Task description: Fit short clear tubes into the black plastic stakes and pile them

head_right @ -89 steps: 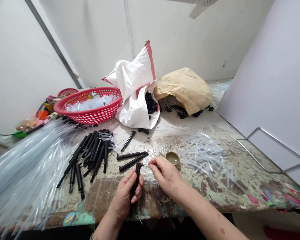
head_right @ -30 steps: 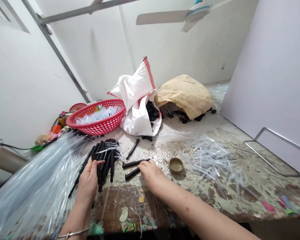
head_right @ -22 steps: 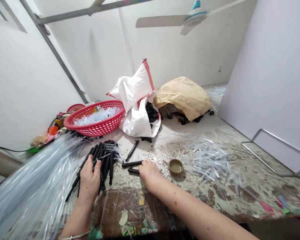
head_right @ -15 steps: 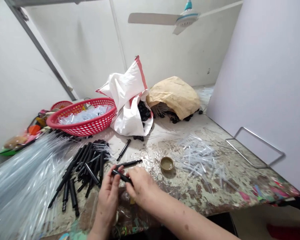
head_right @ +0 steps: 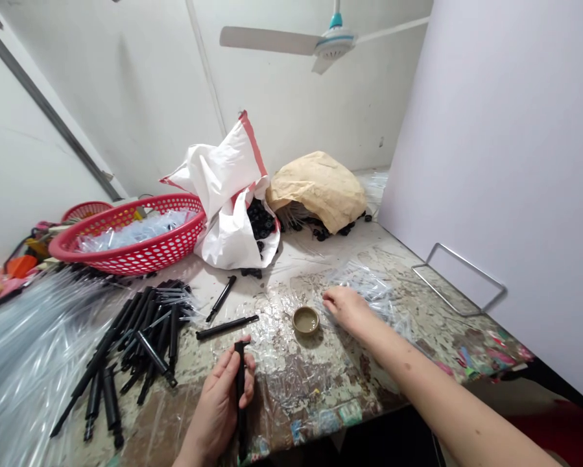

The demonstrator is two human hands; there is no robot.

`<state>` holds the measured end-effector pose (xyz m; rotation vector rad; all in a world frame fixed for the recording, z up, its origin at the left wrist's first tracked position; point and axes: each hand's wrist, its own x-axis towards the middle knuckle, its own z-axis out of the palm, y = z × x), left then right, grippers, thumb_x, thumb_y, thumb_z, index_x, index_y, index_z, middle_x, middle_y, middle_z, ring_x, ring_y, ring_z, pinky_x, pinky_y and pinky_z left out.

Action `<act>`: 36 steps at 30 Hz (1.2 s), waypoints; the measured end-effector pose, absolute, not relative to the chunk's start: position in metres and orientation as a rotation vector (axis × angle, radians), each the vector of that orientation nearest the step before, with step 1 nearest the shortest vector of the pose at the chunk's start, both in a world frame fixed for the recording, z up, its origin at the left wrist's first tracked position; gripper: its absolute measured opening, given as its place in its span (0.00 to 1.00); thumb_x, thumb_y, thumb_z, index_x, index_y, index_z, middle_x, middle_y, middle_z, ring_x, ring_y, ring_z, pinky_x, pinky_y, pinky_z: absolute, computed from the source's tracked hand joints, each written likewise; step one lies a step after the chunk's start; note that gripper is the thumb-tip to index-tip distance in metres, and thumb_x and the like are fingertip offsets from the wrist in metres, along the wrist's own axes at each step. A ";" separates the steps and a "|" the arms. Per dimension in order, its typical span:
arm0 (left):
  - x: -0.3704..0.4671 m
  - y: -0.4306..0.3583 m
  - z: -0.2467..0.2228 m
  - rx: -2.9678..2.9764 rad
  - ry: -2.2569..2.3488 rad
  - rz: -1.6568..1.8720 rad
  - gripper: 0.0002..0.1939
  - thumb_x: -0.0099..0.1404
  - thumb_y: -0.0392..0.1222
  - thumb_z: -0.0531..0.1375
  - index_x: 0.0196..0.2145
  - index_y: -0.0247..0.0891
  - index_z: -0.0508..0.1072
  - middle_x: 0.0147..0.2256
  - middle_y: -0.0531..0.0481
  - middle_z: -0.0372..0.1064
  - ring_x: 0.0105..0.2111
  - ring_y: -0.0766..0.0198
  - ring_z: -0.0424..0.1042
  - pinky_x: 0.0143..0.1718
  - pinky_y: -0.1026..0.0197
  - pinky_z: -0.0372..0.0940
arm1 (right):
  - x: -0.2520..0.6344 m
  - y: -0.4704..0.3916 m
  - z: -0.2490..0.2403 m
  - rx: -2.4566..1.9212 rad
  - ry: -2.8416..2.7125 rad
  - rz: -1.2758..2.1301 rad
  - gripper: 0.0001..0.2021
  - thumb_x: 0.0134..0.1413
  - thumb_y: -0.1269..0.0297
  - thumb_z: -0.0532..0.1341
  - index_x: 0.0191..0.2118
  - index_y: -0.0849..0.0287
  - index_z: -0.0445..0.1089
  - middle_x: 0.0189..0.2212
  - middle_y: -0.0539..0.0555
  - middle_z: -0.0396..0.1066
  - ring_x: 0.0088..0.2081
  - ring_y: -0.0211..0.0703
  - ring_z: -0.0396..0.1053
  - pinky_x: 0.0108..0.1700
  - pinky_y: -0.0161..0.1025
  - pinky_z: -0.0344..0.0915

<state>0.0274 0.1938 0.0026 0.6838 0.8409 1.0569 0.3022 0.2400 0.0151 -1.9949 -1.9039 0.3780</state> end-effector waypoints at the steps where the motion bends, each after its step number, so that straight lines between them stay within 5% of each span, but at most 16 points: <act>1: 0.028 0.194 0.001 0.682 0.834 1.037 0.17 0.62 0.46 0.58 0.47 0.38 0.65 0.29 0.53 0.64 0.18 0.76 0.57 0.15 0.73 0.49 | 0.303 0.245 0.010 -2.001 -1.920 0.375 0.07 0.52 0.70 0.56 0.28 0.59 0.71 0.31 0.55 0.72 0.36 0.45 0.68 0.37 0.38 0.60; 8: 0.026 0.198 0.001 0.632 0.809 0.987 0.19 0.59 0.45 0.61 0.47 0.36 0.66 0.26 0.53 0.64 0.18 0.76 0.57 0.14 0.74 0.47 | 0.298 0.259 -0.008 -2.048 -1.937 0.386 0.04 0.47 0.71 0.58 0.25 0.60 0.69 0.25 0.55 0.69 0.31 0.43 0.65 0.32 0.35 0.55; 12: 0.026 0.198 -0.003 0.680 0.794 1.008 0.10 0.59 0.42 0.61 0.36 0.33 0.68 0.27 0.51 0.65 0.20 0.76 0.58 0.15 0.75 0.48 | 0.302 0.256 0.000 -2.012 -1.877 0.433 0.07 0.53 0.68 0.54 0.33 0.60 0.69 0.28 0.54 0.70 0.30 0.40 0.64 0.33 0.35 0.57; 17: 0.025 0.196 -0.003 0.729 0.800 1.005 0.09 0.61 0.42 0.58 0.36 0.34 0.68 0.29 0.51 0.67 0.19 0.76 0.61 0.16 0.74 0.52 | 0.294 0.236 0.026 -1.829 -1.936 0.470 0.11 0.58 0.61 0.53 0.40 0.52 0.72 0.36 0.53 0.70 0.36 0.42 0.66 0.36 0.37 0.58; 20: 0.025 0.195 -0.002 0.750 0.807 1.005 0.11 0.61 0.44 0.58 0.38 0.35 0.67 0.30 0.51 0.66 0.18 0.75 0.61 0.14 0.73 0.51 | 0.285 0.225 0.032 -1.793 -2.095 0.242 0.09 0.57 0.64 0.56 0.37 0.47 0.75 0.33 0.52 0.70 0.35 0.43 0.64 0.38 0.40 0.52; 25: 0.024 0.194 -0.002 0.755 0.826 0.984 0.15 0.61 0.45 0.58 0.43 0.35 0.67 0.27 0.52 0.66 0.17 0.75 0.60 0.14 0.74 0.51 | 0.275 0.224 0.025 -1.784 -2.234 -0.104 0.07 0.52 0.70 0.60 0.27 0.53 0.74 0.27 0.51 0.69 0.33 0.41 0.62 0.38 0.41 0.44; 36: 0.024 0.192 0.002 0.751 0.788 0.966 0.18 0.59 0.47 0.60 0.45 0.34 0.69 0.26 0.51 0.67 0.17 0.76 0.56 0.14 0.74 0.47 | 0.256 0.226 0.038 -1.752 -2.429 -0.158 0.09 0.50 0.75 0.59 0.22 0.58 0.69 0.26 0.52 0.67 0.33 0.42 0.59 0.43 0.45 0.44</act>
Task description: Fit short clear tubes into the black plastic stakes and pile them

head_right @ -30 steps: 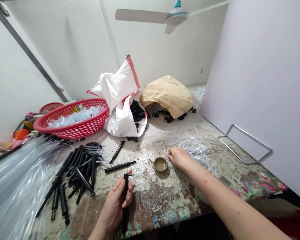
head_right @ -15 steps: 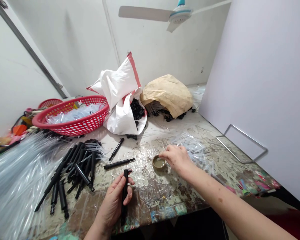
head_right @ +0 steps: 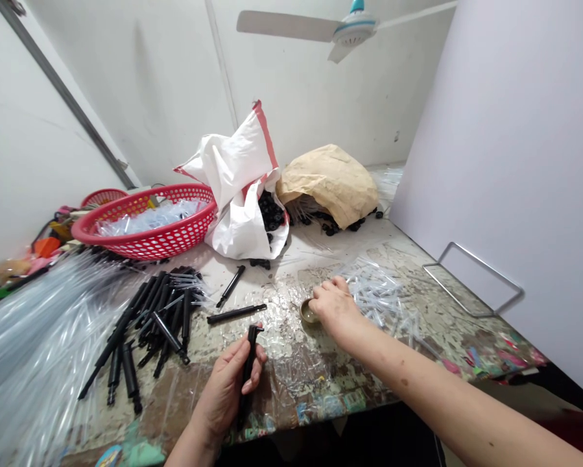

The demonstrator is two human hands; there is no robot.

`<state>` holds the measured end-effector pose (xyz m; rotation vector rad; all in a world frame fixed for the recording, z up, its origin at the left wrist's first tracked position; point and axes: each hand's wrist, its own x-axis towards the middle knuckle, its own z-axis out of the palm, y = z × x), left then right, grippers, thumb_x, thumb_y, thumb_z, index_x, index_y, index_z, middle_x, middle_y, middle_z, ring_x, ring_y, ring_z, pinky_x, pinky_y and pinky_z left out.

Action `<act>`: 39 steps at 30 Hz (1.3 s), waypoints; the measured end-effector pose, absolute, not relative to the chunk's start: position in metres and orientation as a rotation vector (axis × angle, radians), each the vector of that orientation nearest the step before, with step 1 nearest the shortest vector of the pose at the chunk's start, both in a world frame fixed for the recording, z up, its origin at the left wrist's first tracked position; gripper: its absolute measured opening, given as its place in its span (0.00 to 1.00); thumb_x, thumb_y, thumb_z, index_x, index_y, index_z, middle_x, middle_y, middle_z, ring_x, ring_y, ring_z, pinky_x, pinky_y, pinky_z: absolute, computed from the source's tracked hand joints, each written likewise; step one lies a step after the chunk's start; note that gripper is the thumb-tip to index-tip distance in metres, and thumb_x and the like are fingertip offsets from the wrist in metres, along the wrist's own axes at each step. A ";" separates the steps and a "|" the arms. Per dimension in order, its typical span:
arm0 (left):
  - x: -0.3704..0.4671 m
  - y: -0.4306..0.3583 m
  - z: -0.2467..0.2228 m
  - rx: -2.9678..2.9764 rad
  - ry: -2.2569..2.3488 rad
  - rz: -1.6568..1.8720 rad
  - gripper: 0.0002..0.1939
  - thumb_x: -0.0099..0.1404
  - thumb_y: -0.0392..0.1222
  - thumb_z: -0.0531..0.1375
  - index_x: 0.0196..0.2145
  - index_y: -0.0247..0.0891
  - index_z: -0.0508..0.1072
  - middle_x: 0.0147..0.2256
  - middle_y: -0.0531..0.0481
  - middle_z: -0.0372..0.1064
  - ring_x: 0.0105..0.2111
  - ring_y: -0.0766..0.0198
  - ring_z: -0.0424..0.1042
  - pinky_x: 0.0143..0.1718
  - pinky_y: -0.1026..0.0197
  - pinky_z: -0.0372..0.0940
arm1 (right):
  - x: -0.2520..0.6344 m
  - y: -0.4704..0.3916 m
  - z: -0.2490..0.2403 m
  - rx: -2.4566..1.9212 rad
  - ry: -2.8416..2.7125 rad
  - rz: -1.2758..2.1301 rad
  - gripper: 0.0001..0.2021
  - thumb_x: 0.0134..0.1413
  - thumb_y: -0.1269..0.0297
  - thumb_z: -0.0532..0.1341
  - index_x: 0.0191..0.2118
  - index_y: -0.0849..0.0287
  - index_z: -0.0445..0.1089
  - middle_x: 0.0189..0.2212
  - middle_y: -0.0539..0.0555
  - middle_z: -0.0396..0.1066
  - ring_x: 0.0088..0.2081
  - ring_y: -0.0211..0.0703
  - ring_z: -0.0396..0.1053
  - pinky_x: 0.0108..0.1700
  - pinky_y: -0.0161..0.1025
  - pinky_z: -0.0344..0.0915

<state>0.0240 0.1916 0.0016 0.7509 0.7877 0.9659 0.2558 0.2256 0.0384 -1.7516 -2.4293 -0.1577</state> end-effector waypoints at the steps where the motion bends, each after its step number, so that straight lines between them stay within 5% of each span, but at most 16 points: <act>1: 0.024 0.192 0.001 0.748 0.779 0.966 0.19 0.59 0.46 0.60 0.45 0.34 0.69 0.27 0.50 0.67 0.17 0.76 0.57 0.14 0.74 0.47 | 0.254 0.223 0.040 -1.758 -2.374 -0.104 0.09 0.52 0.74 0.58 0.24 0.57 0.70 0.27 0.52 0.68 0.34 0.43 0.60 0.43 0.46 0.45; 9: 0.024 0.191 -0.001 0.734 0.758 1.010 0.15 0.60 0.45 0.59 0.44 0.36 0.67 0.28 0.50 0.67 0.18 0.75 0.60 0.15 0.73 0.50 | 0.211 0.196 0.047 -1.402 -1.944 0.709 0.07 0.58 0.64 0.52 0.33 0.58 0.65 0.30 0.52 0.66 0.33 0.40 0.64 0.35 0.38 0.60; 27: 0.022 0.191 -0.001 0.736 0.758 1.011 0.18 0.60 0.46 0.58 0.47 0.37 0.68 0.29 0.51 0.66 0.17 0.76 0.56 0.15 0.71 0.47 | 0.190 0.196 0.036 -1.387 -1.878 0.709 0.06 0.58 0.65 0.51 0.33 0.58 0.63 0.29 0.51 0.65 0.31 0.38 0.63 0.34 0.36 0.60; 39: 0.023 0.190 0.000 0.704 0.749 0.967 0.17 0.59 0.47 0.59 0.43 0.36 0.69 0.27 0.53 0.62 0.16 0.77 0.51 0.15 0.72 0.43 | 0.183 0.199 0.029 -1.457 -2.141 0.594 0.15 0.61 0.64 0.44 0.28 0.59 0.62 0.26 0.54 0.65 0.29 0.41 0.62 0.34 0.39 0.59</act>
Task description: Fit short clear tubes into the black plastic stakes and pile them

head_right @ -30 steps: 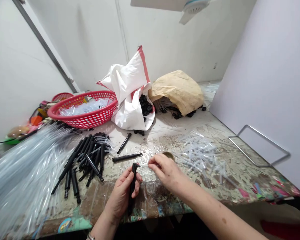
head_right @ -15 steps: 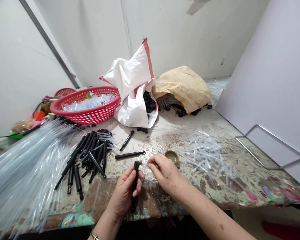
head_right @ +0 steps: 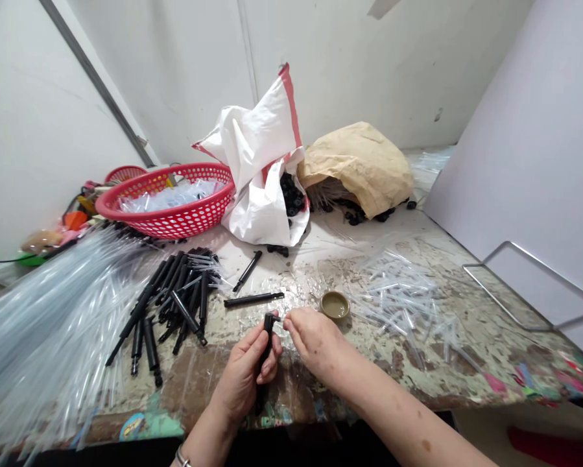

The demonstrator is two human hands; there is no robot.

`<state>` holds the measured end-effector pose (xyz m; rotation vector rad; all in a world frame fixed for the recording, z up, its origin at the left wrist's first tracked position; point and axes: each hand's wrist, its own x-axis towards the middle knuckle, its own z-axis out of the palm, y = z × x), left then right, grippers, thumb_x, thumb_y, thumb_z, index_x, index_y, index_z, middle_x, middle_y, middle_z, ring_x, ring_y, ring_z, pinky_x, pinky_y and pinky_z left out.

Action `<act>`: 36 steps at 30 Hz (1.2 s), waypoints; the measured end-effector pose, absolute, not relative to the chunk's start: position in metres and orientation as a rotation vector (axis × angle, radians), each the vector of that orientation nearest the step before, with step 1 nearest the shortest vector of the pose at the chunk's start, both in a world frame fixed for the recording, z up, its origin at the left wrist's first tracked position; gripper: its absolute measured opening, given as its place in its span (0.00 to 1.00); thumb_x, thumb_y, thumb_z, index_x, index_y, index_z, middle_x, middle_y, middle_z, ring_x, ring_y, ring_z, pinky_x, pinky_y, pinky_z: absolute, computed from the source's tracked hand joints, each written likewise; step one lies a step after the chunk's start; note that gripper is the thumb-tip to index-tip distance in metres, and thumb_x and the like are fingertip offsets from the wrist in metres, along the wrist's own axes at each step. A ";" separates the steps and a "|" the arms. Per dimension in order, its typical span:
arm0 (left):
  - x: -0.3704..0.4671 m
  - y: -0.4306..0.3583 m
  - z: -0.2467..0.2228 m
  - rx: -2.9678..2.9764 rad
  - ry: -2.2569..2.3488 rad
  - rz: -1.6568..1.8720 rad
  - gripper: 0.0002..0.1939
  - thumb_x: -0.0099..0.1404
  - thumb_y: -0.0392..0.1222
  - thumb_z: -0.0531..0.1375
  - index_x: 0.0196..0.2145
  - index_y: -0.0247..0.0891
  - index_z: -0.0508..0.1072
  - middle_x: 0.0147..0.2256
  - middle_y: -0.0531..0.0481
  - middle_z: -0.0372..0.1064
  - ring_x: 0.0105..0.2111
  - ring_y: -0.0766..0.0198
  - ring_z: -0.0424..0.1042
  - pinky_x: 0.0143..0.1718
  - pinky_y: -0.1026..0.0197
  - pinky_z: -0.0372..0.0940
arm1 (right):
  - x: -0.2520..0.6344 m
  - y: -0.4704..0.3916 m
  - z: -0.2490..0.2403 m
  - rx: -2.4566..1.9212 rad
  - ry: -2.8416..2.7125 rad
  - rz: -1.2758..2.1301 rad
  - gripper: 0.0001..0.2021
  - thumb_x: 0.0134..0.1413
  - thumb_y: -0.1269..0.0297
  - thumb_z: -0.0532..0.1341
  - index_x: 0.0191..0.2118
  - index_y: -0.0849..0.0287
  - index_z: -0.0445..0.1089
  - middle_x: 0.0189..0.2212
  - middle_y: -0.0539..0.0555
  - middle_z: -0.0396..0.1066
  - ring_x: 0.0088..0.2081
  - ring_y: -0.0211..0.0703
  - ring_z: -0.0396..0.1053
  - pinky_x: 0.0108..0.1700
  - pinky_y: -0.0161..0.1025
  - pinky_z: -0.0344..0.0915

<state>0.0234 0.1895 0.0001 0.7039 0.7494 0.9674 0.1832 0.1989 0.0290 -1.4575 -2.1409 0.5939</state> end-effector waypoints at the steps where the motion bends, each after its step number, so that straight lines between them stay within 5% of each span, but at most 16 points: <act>1: 0.024 0.189 0.001 0.694 0.750 0.961 0.17 0.59 0.47 0.60 0.43 0.36 0.69 0.26 0.53 0.62 0.16 0.77 0.50 0.15 0.72 0.43 | 0.183 0.199 0.028 -1.453 -2.150 0.585 0.15 0.61 0.64 0.43 0.28 0.59 0.62 0.26 0.54 0.65 0.29 0.41 0.63 0.34 0.38 0.60; 14: 0.027 0.189 -0.001 0.709 0.786 0.925 0.15 0.58 0.50 0.60 0.34 0.34 0.68 0.24 0.55 0.58 0.15 0.78 0.49 0.14 0.73 0.41 | 0.177 0.204 0.021 -1.504 -2.156 0.573 0.15 0.60 0.64 0.44 0.26 0.58 0.61 0.24 0.54 0.65 0.27 0.41 0.63 0.31 0.37 0.60; 20: 0.012 0.185 0.006 0.937 1.079 1.155 0.21 0.59 0.52 0.58 0.45 0.37 0.69 0.27 0.52 0.64 0.17 0.75 0.55 0.14 0.70 0.51 | 0.173 0.220 0.035 -1.401 -2.061 0.691 0.17 0.63 0.61 0.43 0.35 0.59 0.67 0.32 0.55 0.68 0.35 0.41 0.66 0.39 0.37 0.62; 26: -0.065 0.230 0.020 1.080 1.524 1.513 0.28 0.57 0.55 0.58 0.52 0.37 0.66 0.25 0.55 0.63 0.18 0.71 0.60 0.19 0.67 0.60 | 0.141 0.256 0.026 -1.623 -2.302 0.440 0.12 0.58 0.70 0.51 0.43 0.60 0.68 0.45 0.58 0.69 0.46 0.46 0.62 0.44 0.40 0.59; 30: -0.104 0.274 0.026 1.447 1.808 1.499 0.25 0.61 0.53 0.53 0.50 0.36 0.68 0.35 0.46 0.67 0.35 0.59 0.70 0.41 0.54 0.66 | 0.122 0.267 0.017 -1.663 -2.324 0.391 0.11 0.54 0.73 0.54 0.41 0.60 0.69 0.47 0.60 0.68 0.48 0.51 0.60 0.45 0.44 0.56; 34: -0.105 0.284 0.035 1.585 1.949 1.546 0.28 0.58 0.49 0.57 0.53 0.31 0.64 0.50 0.34 0.62 0.55 0.44 0.56 0.57 0.42 0.46 | 0.121 0.263 0.018 -1.719 -2.321 0.391 0.06 0.52 0.72 0.55 0.35 0.62 0.69 0.42 0.62 0.69 0.47 0.53 0.61 0.45 0.45 0.54; 36: -0.090 0.271 0.037 1.634 1.940 1.627 0.28 0.60 0.48 0.55 0.54 0.31 0.61 0.53 0.33 0.59 0.55 0.46 0.56 0.57 0.44 0.47 | 0.125 0.254 0.022 -1.765 -2.284 0.426 0.07 0.55 0.70 0.53 0.38 0.62 0.66 0.38 0.61 0.71 0.41 0.49 0.64 0.41 0.42 0.56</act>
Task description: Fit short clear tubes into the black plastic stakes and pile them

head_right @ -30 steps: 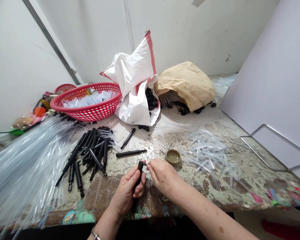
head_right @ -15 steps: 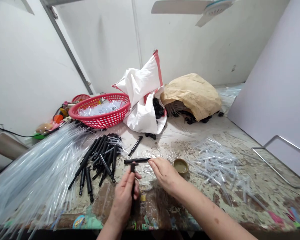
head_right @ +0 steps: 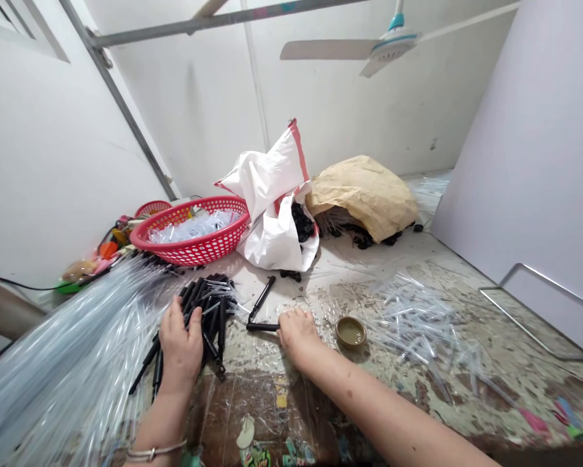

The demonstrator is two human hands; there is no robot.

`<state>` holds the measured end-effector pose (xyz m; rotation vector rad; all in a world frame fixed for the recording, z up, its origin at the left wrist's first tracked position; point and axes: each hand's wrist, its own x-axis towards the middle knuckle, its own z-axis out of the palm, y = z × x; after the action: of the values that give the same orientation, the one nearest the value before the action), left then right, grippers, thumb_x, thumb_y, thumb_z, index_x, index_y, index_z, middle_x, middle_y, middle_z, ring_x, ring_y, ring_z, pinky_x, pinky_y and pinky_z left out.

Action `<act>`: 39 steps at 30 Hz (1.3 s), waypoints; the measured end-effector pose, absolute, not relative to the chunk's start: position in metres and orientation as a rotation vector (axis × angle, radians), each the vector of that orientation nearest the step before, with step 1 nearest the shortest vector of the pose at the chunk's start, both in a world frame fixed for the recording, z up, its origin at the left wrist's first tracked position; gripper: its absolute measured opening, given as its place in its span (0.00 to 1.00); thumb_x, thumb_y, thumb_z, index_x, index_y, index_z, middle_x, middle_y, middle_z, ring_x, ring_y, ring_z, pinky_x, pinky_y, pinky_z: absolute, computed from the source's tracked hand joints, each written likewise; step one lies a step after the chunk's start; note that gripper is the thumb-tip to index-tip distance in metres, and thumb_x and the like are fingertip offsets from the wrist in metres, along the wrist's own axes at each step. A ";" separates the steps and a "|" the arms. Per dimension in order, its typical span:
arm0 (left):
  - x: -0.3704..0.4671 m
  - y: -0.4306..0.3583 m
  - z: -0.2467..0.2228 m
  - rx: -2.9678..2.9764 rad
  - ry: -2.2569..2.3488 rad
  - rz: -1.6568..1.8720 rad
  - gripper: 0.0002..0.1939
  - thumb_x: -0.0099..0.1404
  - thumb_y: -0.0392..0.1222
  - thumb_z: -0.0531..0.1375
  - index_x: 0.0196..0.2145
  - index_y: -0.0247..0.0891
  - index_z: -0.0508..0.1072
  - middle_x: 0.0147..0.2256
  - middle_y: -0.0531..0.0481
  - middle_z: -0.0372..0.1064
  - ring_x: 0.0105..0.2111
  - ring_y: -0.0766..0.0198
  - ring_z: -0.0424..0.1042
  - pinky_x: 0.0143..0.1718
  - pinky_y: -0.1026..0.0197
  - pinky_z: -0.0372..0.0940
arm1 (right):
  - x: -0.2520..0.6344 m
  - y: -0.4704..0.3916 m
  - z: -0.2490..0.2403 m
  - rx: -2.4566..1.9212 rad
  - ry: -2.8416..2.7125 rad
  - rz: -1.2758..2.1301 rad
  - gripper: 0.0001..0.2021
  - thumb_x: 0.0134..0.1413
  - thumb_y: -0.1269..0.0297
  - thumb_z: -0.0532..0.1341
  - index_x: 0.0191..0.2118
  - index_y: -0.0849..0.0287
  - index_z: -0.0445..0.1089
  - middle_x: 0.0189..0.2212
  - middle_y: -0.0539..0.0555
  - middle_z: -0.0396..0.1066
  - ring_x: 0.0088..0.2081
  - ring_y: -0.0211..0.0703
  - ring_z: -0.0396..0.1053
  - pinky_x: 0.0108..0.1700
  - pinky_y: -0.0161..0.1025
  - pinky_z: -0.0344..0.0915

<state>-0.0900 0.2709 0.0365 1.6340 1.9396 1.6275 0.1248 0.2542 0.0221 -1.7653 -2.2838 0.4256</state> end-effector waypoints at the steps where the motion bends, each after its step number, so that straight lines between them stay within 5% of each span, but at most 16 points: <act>1: -0.080 0.261 0.036 1.647 1.891 1.670 0.26 0.62 0.48 0.54 0.55 0.32 0.61 0.52 0.33 0.60 0.53 0.48 0.59 0.56 0.46 0.51 | 0.127 0.248 0.025 -1.769 -2.245 0.487 0.07 0.57 0.68 0.52 0.40 0.61 0.65 0.35 0.59 0.71 0.37 0.46 0.66 0.38 0.39 0.57; 5: -0.028 0.222 0.024 1.395 1.528 1.550 0.26 0.62 0.48 0.56 0.55 0.38 0.59 0.50 0.39 0.64 0.52 0.54 0.63 0.53 0.55 0.56 | 0.127 0.217 0.037 -1.624 -2.011 0.847 0.08 0.59 0.66 0.47 0.43 0.59 0.59 0.28 0.53 0.70 0.28 0.41 0.65 0.29 0.34 0.56; 11: 0.017 0.204 0.012 0.844 1.108 1.329 0.18 0.59 0.48 0.59 0.45 0.40 0.65 0.36 0.49 0.71 0.38 0.63 0.71 0.41 0.63 0.64 | 0.131 0.179 0.048 -1.468 -1.983 0.933 0.11 0.56 0.67 0.53 0.46 0.57 0.62 0.38 0.57 0.71 0.36 0.45 0.69 0.34 0.37 0.62; 18: 0.015 0.199 0.006 0.825 0.958 1.162 0.11 0.59 0.47 0.59 0.37 0.38 0.69 0.25 0.57 0.63 0.17 0.76 0.55 0.17 0.72 0.52 | 0.257 0.208 0.033 -1.897 -1.751 0.645 0.13 0.60 0.65 0.49 0.34 0.58 0.70 0.31 0.56 0.72 0.31 0.44 0.69 0.30 0.38 0.66; 20: 0.019 0.195 0.003 0.833 0.938 1.076 0.13 0.59 0.47 0.59 0.38 0.36 0.69 0.25 0.56 0.63 0.16 0.76 0.53 0.16 0.72 0.49 | 0.295 0.225 0.023 -1.983 -1.957 0.222 0.12 0.58 0.68 0.51 0.36 0.58 0.72 0.35 0.56 0.73 0.36 0.44 0.68 0.37 0.39 0.64; 28: 0.026 0.193 -0.005 0.817 0.948 1.019 0.19 0.59 0.47 0.59 0.46 0.36 0.67 0.27 0.53 0.64 0.16 0.77 0.50 0.14 0.72 0.46 | 0.329 0.255 -0.004 -2.030 -2.127 0.101 0.09 0.48 0.71 0.58 0.22 0.57 0.73 0.25 0.54 0.70 0.33 0.44 0.63 0.32 0.36 0.53; 35: 0.026 0.193 -0.007 0.804 0.965 1.048 0.29 0.61 0.46 0.58 0.58 0.38 0.56 0.28 0.52 0.64 0.17 0.77 0.51 0.15 0.73 0.47 | 0.318 0.253 0.010 -1.965 -2.038 0.264 0.13 0.59 0.59 0.51 0.39 0.54 0.72 0.34 0.53 0.73 0.33 0.42 0.66 0.32 0.36 0.57; 39: 0.027 0.193 -0.004 0.800 0.960 1.024 0.32 0.60 0.46 0.58 0.60 0.40 0.54 0.28 0.52 0.65 0.17 0.76 0.52 0.15 0.73 0.48 | 0.294 0.236 0.020 -1.780 -2.112 0.350 0.12 0.59 0.66 0.52 0.39 0.51 0.73 0.35 0.52 0.73 0.34 0.43 0.67 0.34 0.38 0.57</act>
<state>0.0271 0.1925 -0.0045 0.7999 0.9598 1.0243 0.2938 0.2362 0.0203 -1.7798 -2.1118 0.3499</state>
